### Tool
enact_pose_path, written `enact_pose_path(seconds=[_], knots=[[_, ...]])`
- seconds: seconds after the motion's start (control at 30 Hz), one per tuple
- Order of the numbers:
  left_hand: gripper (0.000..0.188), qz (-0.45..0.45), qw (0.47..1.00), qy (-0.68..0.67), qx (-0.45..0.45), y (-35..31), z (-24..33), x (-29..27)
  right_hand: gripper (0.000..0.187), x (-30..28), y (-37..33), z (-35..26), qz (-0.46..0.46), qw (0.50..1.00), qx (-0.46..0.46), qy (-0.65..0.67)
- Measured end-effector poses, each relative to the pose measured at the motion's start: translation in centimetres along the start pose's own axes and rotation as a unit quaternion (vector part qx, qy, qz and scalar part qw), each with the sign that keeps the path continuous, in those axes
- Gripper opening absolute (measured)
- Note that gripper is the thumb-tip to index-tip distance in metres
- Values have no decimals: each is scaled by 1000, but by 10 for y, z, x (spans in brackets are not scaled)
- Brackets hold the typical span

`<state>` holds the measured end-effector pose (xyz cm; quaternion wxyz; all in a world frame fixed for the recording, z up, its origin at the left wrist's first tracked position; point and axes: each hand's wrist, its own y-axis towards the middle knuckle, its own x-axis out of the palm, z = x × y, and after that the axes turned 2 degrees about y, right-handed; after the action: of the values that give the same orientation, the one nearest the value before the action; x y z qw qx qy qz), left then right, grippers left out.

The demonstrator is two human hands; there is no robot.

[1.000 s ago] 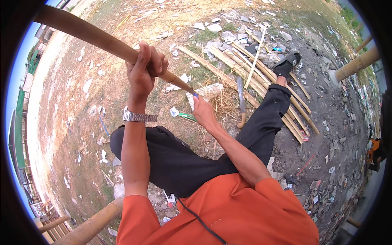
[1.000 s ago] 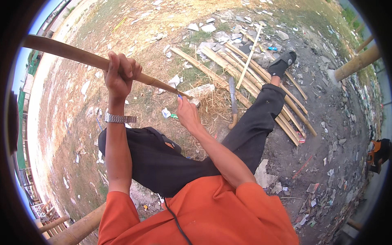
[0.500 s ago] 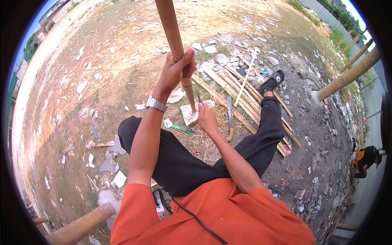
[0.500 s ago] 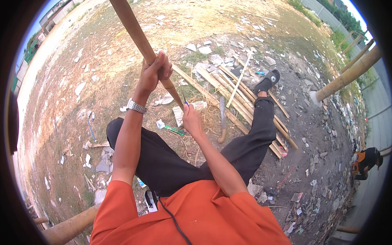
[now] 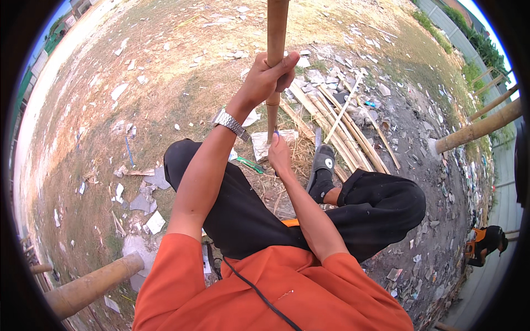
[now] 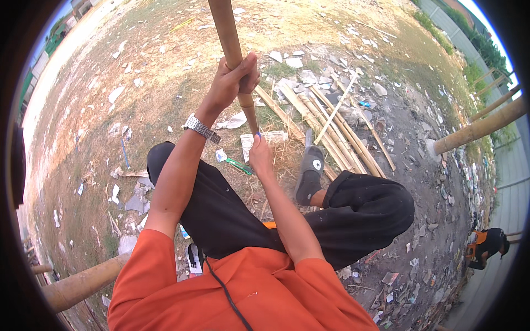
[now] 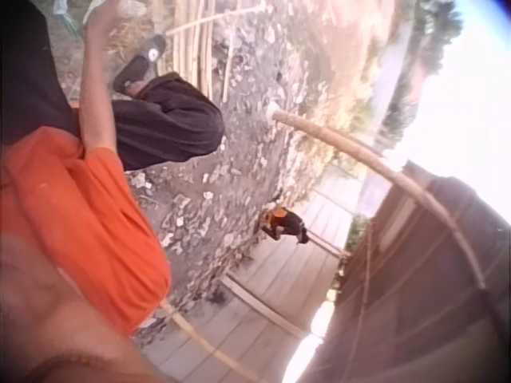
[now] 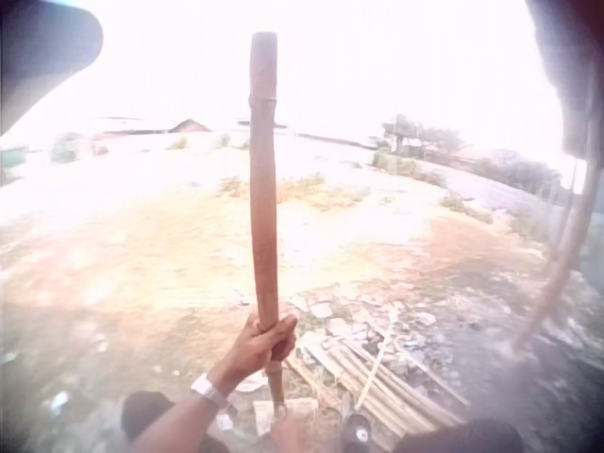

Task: The person sits on a low stool and uses a small knife to sharpen the end of a long bamboo stick. They rotate the stick and scrape the knife along its surface to create a pointed tip. After finishing, they place the sharpened stick on the ground and pick up a second bamboo stick to begin the same process.

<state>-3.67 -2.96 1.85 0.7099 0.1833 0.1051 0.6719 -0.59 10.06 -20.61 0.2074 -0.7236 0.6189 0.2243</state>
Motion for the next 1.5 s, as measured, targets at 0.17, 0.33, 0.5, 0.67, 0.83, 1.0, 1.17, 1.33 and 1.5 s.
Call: enact_pose_path(seconds=[0.17, 0.33, 0.5, 0.67, 0.83, 1.0, 1.17, 1.33, 1.5], knots=[[42, 45, 999, -6, 20, -7, -1, -13, 43, 3, 34, 24, -92, 990, 13, -104], [40, 63, 998, -3, -17, -12, 5, -20, 38, 3, 14, -12, -43, 995, -17, -89], [42, 69, 996, 42, -25, -10, 1, -8, 35, 12, 12, 4, -49, 986, 7, -157], [48, 65, 997, 27, -29, -6, -1, 9, 37, 27, -23, 117, -312, 899, 200, -234], [46, 37, 999, 24, -23, 6, 0, 32, 46, 26, -59, 206, -319, 875, 262, -252], [50, 59, 993, 72, -67, -3, 4, 18, 51, -1, -17, 108, -132, 951, 272, -68], [50, 60, 996, 47, -43, -6, 8, -1, 49, -27, 27, 7, -88, 986, 85, 115], [45, 12, 1000, 20, -20, -5, 2, -9, 47, -23, 19, -18, -67, 995, 48, 61], [42, -21, 999, 40, -22, -12, 2, -5, 45, -9, 16, 7, -101, 991, 63, -63]])
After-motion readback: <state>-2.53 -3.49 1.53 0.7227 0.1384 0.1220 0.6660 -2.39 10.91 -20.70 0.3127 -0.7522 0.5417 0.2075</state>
